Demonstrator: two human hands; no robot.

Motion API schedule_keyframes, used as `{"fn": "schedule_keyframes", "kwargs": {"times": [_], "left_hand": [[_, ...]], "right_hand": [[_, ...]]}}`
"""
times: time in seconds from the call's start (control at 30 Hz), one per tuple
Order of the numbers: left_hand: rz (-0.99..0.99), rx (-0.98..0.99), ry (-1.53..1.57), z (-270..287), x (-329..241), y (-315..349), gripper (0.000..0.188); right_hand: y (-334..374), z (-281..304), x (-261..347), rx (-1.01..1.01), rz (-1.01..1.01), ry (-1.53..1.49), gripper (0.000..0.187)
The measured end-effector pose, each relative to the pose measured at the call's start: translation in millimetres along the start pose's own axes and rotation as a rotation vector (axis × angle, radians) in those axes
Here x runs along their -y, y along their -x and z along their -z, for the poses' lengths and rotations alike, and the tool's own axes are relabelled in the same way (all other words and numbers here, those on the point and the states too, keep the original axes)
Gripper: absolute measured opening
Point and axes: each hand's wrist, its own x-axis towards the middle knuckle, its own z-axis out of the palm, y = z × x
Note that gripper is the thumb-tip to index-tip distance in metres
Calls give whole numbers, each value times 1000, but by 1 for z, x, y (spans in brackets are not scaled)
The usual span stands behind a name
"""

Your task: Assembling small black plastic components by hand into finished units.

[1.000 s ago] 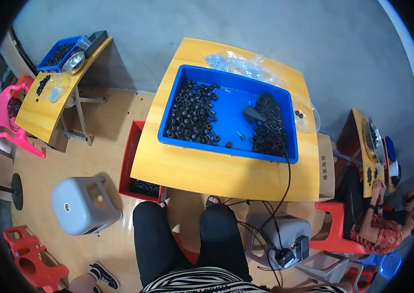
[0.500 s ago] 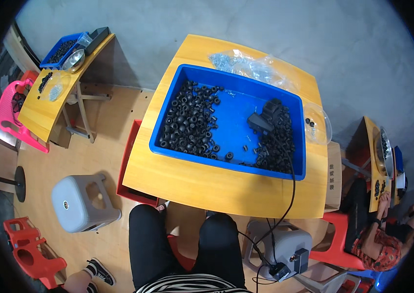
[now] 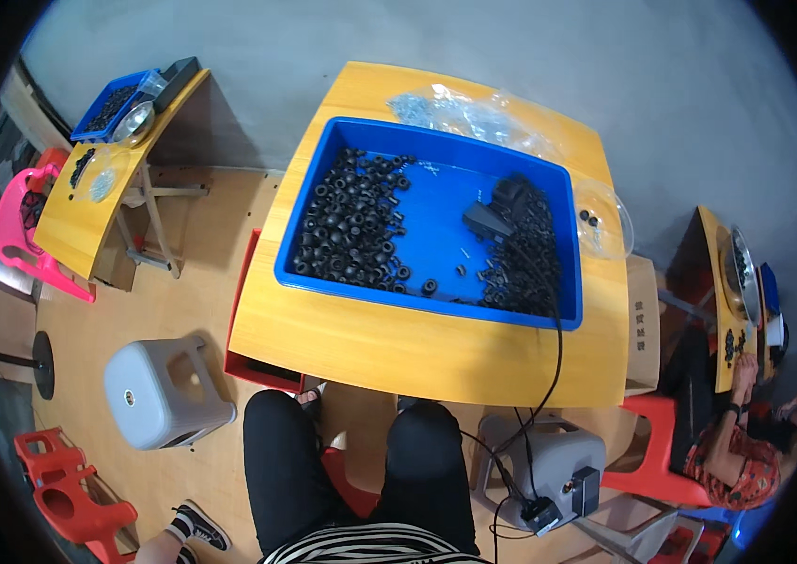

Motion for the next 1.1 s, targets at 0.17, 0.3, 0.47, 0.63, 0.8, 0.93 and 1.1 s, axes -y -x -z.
{"fn": "schedule_keyframes", "kwargs": {"times": [0.17,0.3,0.47,0.63,0.8,0.93,1.1], "left_hand": [[42,13,-18,0,-26,10,39],[66,21,-31,3,-47,15,42],[78,27,-12,8,-61,14,45],[151,4,-27,21,-79,11,47],[-154,-280,115,16,-78,-39,40],[-343,-342,92,19,-107,-56,38],[-471,-49,60,48,-181,-106,30]], "right_hand": [[7,-13,7,-16,29,-102,29],[10,-23,13,-37,54,-176,29],[15,-21,14,-69,75,-232,29],[25,-41,27,-43,106,-328,28],[46,-88,75,35,159,-491,28],[54,-101,89,39,165,-575,28],[53,-105,107,37,195,-610,27]]}}
